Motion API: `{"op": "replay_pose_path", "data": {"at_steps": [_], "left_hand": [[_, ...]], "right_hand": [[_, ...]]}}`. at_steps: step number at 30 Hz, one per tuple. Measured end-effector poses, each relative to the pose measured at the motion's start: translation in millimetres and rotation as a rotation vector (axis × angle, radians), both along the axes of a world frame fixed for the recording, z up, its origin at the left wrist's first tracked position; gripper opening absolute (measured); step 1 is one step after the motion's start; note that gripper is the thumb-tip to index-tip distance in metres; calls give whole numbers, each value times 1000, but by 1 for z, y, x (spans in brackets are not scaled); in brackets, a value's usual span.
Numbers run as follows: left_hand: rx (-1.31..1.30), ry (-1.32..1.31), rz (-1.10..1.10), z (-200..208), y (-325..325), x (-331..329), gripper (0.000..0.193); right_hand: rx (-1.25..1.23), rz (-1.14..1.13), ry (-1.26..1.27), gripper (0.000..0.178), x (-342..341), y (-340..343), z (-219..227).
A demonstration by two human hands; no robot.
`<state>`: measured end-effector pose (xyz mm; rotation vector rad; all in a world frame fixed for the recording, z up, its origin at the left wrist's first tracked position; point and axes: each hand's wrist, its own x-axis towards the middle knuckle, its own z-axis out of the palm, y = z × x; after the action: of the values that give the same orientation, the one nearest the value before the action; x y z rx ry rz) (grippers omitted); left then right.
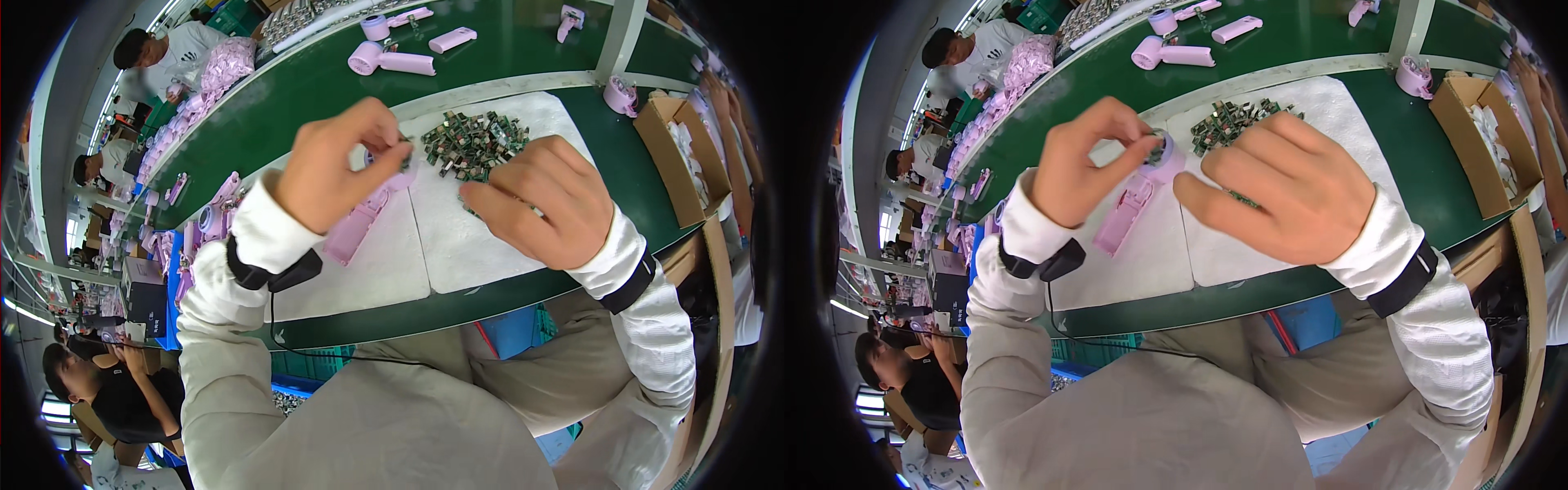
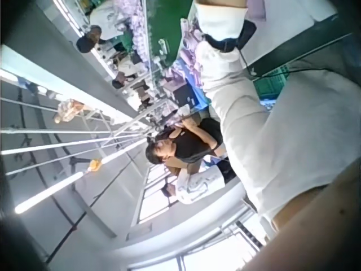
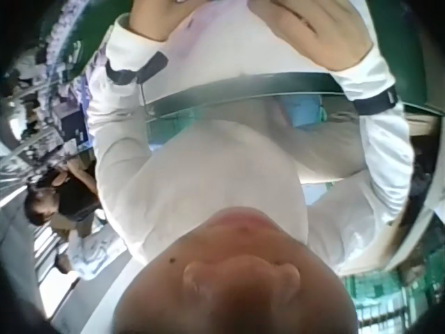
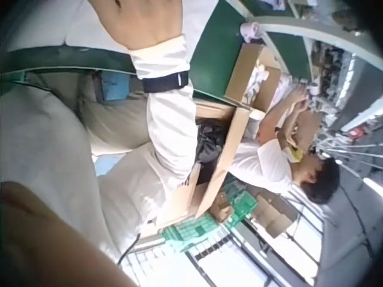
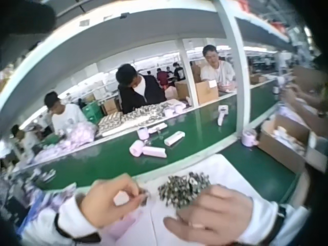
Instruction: Assembling small handheld electronic fans by installing batteries and PCBs into the plastic housing.
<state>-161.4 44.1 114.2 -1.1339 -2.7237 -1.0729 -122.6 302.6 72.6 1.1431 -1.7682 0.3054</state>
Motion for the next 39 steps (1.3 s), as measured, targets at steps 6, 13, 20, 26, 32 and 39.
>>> {"op": "replay_pose_path", "data": {"at_steps": [6, 13, 20, 26, 32, 39], "left_hand": [[303, -206, 256, 4, -59, 13, 15], [443, -477, 286, -42, -88, 49, 21], [565, -705, 14, -63, -86, 69, 19], [516, -859, -126, -68, -89, 68, 18], [544, -864, -73, -86, -93, 72, 16], [593, -760, -246, -94, -89, 79, 11]], "right_hand": [[60, 18, -291, 33, 2, -13, -1], [-104, -8, -915, 42, 11, -65, -4], [29, 1, -999, 38, 0, -103, -11], [304, -62, -899, 28, -22, -107, -22], [488, 80, -597, 39, -35, -110, -22], [504, 130, -861, 28, -10, -112, -2]]}}
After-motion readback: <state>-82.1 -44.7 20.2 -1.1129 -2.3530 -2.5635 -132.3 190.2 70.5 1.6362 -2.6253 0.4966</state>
